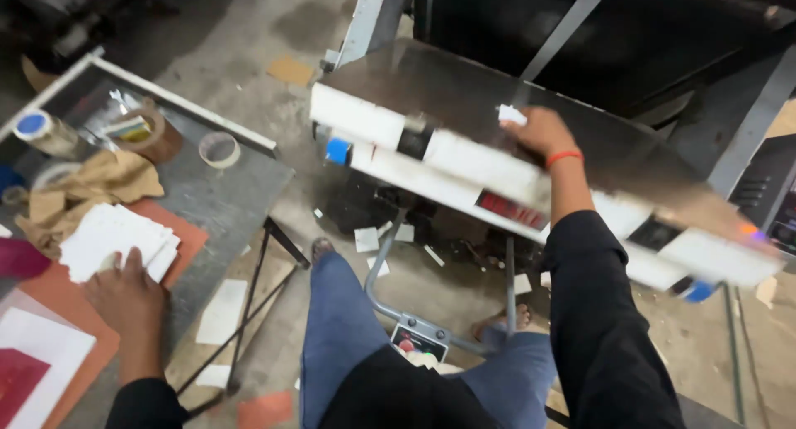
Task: Operating a stamping machine to process small cards using a foot pedal.
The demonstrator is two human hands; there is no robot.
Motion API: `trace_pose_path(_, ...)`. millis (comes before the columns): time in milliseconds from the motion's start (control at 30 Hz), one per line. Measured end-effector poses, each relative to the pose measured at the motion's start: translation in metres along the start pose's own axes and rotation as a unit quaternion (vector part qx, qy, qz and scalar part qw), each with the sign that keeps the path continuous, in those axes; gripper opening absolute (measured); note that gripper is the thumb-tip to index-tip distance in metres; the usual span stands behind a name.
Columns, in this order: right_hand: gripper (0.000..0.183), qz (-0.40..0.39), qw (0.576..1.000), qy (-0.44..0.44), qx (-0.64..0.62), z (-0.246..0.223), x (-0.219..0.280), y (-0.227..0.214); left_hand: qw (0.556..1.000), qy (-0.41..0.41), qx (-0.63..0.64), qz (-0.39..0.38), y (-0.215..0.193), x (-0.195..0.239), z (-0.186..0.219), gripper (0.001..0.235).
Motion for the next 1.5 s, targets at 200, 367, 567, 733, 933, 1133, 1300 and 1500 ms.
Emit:
trace_pose_path(200, 0.030, 0.364, 0.925, -0.035, -0.100, -0.087, 0.156, -0.115, 0.999, -0.013, 0.016, -0.035, -0.001, -0.001, 0.030, 0.029)
trace_pose_path(367, 0.019, 0.295, 0.915, 0.259, -0.099, 0.004, 0.343, 0.004, 0.959, 0.035, 0.250, -0.126, 0.001, -0.021, 0.153, 0.034)
trace_pose_path(567, 0.048, 0.169, 0.791, 0.517, 0.280, 0.186, 0.617, 0.062, 0.741, 0.149, 0.337, -0.561, 0.087, 0.073, 0.338, 0.035)
trace_pose_path(733, 0.051, 0.009, 0.734, 0.661, 0.159, 0.213, 0.708, 0.058, 0.611, 0.233, 0.423, -0.627, 0.140, 0.157, 0.433, 0.044)
trace_pose_path(933, 0.048, 0.006, 0.793, 0.607, 0.047, 0.222, 0.709, 0.042, 0.590, 0.237, 0.336, -0.695, 0.116, 0.168, 0.440, 0.045)
trace_pose_path(1133, 0.031, 0.051, 0.762, 0.605, 0.225, 0.204, 0.709, 0.093, 0.597, 0.133, 0.460, -0.643, 0.160, 0.181, 0.432, 0.038)
trace_pose_path(1300, 0.022, 0.152, 0.732, 0.602, 0.281, 0.233, 0.747, 0.117, 0.592, 0.119, 0.527, -0.598, 0.116, 0.148, 0.436, 0.027)
trace_pose_path(1500, 0.027, 0.182, 0.843, 0.453, 0.226, 0.282, 0.802, 0.090, 0.556, 0.236, 0.536, -0.590, 0.021, 0.066, 0.481, 0.031)
Point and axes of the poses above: each hand's wrist, its own x-axis away from the middle knuckle, its own y-axis out of the palm, z = x × y, the point moved 7 cm from there along -x, towards the middle knuckle, and after that the axes turned 3 degrees about x, right-handed, at the moved point
